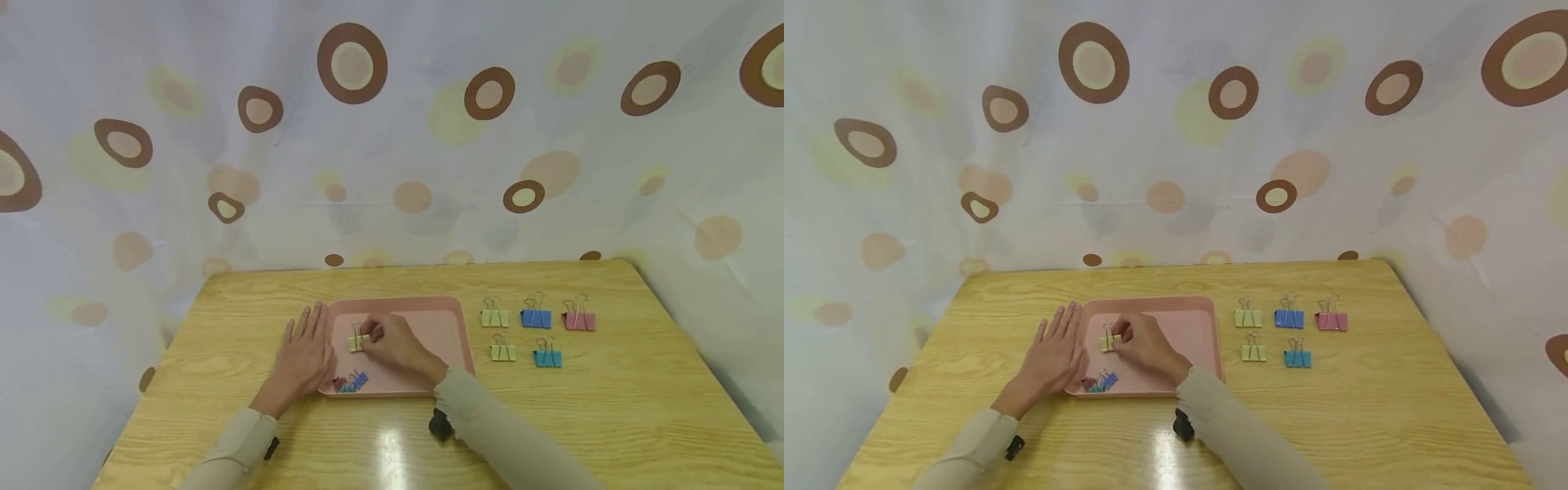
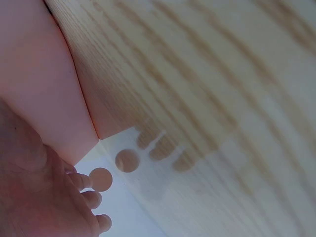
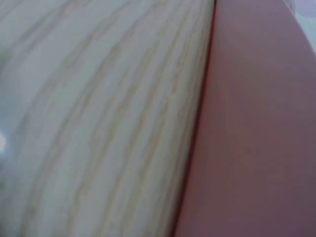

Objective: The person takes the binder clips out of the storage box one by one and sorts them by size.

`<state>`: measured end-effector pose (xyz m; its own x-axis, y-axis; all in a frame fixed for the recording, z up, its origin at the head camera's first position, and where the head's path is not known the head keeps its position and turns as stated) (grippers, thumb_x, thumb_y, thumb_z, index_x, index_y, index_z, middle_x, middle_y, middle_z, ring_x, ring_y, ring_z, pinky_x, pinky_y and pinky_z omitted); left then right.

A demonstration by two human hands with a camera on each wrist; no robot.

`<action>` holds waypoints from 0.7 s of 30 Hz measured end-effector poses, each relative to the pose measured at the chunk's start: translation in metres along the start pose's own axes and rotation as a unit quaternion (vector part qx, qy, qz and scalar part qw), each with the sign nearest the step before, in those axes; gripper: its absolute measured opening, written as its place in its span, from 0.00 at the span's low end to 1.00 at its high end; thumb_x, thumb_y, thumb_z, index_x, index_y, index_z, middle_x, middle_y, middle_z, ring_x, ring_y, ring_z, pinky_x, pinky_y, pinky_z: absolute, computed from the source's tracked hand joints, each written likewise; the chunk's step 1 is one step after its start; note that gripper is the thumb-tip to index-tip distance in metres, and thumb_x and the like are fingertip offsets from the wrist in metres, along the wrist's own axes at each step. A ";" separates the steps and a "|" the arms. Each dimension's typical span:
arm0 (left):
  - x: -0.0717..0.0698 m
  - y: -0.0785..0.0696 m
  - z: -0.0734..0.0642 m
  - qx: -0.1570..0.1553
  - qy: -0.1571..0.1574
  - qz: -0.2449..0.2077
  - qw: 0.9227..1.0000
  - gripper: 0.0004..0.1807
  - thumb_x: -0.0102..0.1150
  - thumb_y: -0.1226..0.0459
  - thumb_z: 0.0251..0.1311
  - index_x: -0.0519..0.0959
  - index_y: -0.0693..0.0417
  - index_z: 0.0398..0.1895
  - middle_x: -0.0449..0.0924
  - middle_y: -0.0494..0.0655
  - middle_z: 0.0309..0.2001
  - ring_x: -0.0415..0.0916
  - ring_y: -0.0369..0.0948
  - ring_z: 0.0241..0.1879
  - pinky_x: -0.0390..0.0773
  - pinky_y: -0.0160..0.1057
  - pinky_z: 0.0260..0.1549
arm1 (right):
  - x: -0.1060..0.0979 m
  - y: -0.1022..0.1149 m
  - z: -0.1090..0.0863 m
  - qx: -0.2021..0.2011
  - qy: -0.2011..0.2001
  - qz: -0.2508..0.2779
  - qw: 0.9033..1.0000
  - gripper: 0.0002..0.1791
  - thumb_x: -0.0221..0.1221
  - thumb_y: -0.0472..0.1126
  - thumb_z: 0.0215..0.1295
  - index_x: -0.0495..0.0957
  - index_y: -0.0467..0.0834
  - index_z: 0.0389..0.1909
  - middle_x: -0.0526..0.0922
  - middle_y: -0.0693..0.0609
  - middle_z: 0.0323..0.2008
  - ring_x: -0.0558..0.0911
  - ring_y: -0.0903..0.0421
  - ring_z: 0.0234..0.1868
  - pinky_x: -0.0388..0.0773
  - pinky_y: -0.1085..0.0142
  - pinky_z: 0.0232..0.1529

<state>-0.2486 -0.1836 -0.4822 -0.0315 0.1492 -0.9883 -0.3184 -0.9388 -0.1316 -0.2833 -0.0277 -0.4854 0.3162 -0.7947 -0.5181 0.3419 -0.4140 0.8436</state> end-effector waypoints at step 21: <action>-0.001 0.000 -0.001 0.006 -0.010 0.000 1.000 0.34 0.37 0.60 0.78 0.49 0.67 0.81 0.48 0.61 0.81 0.46 0.59 0.79 0.49 0.63 0.74 | -0.041 -0.007 -0.041 0.049 -0.038 0.007 0.998 0.07 0.67 0.33 0.60 0.82 0.45 0.37 0.84 0.56 0.37 0.84 0.58 0.40 0.82 0.63 0.46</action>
<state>-0.2475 -0.1839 -0.4810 -0.0508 0.1556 -0.9865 -0.3301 -0.9349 -0.1304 -0.2622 0.0257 -0.4759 0.2505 -0.8309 -0.4969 0.2481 -0.4410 0.8625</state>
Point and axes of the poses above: each hand's wrist, its own z-axis towards the middle knuckle, its own x-axis out of the palm, y = z × x, the point moved 8 cm from there along z, towards the middle knuckle
